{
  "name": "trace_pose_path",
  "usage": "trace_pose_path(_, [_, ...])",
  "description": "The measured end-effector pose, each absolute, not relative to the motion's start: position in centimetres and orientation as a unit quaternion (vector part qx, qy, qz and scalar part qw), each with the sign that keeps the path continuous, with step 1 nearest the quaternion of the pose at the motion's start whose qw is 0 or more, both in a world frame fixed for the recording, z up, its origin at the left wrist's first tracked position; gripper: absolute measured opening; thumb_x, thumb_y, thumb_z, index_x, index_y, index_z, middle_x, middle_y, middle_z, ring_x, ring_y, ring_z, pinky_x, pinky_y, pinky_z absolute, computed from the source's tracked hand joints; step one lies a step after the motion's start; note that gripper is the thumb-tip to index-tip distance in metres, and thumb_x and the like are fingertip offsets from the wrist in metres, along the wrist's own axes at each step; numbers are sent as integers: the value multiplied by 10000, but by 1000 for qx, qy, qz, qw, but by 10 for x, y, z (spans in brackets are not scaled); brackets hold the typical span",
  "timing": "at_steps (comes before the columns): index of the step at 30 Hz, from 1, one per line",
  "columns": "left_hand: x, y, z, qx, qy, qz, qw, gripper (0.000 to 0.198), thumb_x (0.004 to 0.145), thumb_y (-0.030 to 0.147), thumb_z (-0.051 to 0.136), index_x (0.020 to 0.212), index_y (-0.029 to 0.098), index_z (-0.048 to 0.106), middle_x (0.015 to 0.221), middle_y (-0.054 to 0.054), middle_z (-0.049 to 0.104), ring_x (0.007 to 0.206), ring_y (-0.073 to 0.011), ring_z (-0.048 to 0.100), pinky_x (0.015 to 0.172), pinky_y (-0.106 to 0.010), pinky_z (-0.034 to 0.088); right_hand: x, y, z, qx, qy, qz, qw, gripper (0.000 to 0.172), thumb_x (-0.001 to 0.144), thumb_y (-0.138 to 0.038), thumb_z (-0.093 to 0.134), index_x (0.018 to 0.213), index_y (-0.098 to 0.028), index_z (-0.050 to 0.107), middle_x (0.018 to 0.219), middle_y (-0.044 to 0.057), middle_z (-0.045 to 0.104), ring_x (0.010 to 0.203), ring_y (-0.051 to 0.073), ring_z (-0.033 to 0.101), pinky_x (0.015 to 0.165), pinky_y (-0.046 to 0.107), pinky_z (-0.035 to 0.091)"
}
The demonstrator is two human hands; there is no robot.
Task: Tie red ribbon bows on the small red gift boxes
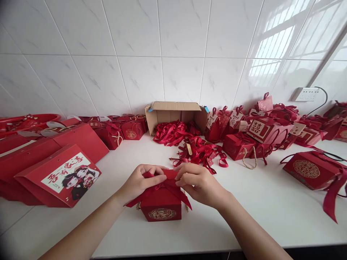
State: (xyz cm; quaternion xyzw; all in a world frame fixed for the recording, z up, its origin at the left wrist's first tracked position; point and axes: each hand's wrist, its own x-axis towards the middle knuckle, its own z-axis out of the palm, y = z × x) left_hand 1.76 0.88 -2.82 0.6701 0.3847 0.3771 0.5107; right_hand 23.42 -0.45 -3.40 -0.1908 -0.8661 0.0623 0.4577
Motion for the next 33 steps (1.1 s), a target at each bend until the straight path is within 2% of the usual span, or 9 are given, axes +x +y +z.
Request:
trace_pose_path(5, [20, 7, -29, 669, 400, 385, 494, 432, 693, 294, 743, 456, 198, 395, 718, -49, 689, 1056, -241, 593, 901, -318, 423, 237, -8, -33, -176, -884, -23, 431, 168, 836, -37, 572, 777, -191, 605, 741, 43, 657, 833, 186, 646, 696, 329, 530])
trace_pose_path(9, [19, 8, -30, 679, 395, 367, 499, 426, 680, 294, 753, 438, 200, 415, 629, -38, 662, 1055, -258, 597, 873, -334, 436, 240, -7, -37, -188, -881, -37, 432, 163, 814, -24, 600, 774, -182, 590, 736, 41, 655, 785, 176, 628, 668, 327, 497])
trace_pose_path(13, [18, 9, -29, 675, 394, 349, 517, 508, 655, 300, 769, 434, 207, 321, 564, -23, 639, 1023, -271, 608, 844, -359, 448, 241, -2, -41, -194, -873, -21, 446, 185, 799, -4, 602, 767, -185, 578, 718, 29, 647, 760, 171, 610, 654, 325, 481])
trace_pose_path(21, [15, 9, -32, 692, 381, 342, 510, 445, 665, 294, 768, 469, 202, 379, 524, -16, 627, 918, -251, 632, 858, -383, 445, 237, 2, -50, -198, -854, 55, 478, 210, 804, 7, 585, 807, -203, 575, 739, 29, 607, 786, 173, 567, 695, 334, 502])
trace_pose_path(24, [14, 9, -32, 687, 350, 349, 533, 380, 702, 303, 751, 571, 199, 409, 599, -9, 646, 797, -211, 638, 779, -359, 466, 237, -3, -49, -241, -847, 126, 456, 179, 820, -41, 579, 866, -214, 578, 814, 46, 601, 814, 181, 567, 709, 338, 504])
trace_pose_path(26, [12, 9, -32, 681, 322, 361, 550, 308, 729, 314, 735, 688, 200, 452, 729, -18, 671, 793, -189, 629, 768, -337, 463, 242, -8, -47, -273, -832, 196, 442, 189, 834, -95, 573, 966, -230, 574, 917, 64, 608, 894, 203, 576, 779, 369, 501])
trace_pose_path(29, [9, 10, -34, 663, 293, 404, 558, 254, 818, 398, 636, 931, 215, 502, 956, -52, 675, 945, -197, 610, 866, -330, 430, 251, -21, -52, -277, -782, 330, 451, 339, 883, -255, 538, 1217, -274, 485, 1195, 99, 551, 1134, 252, 523, 950, 443, 448])
trace_pose_path(31, [8, 10, -38, 635, 298, 433, 566, 260, 889, 449, 515, 1008, 219, 498, 1014, -62, 667, 991, -195, 602, 906, -320, 411, 254, -32, -62, -270, -756, 398, 444, 591, 860, -396, 577, 1387, -315, 320, 1403, 102, 410, 1294, 282, 404, 1046, 479, 372])
trace_pose_path(33, [10, 11, -42, 584, 305, 442, 608, 280, 920, 477, 427, 1017, 224, 494, 999, -56, 662, 871, -183, 631, 814, -311, 455, 249, -43, -76, -296, -749, 420, 419, 930, 750, -472, 699, 1470, -342, 125, 1528, 88, 237, 1393, 304, 256, 1110, 495, 280])
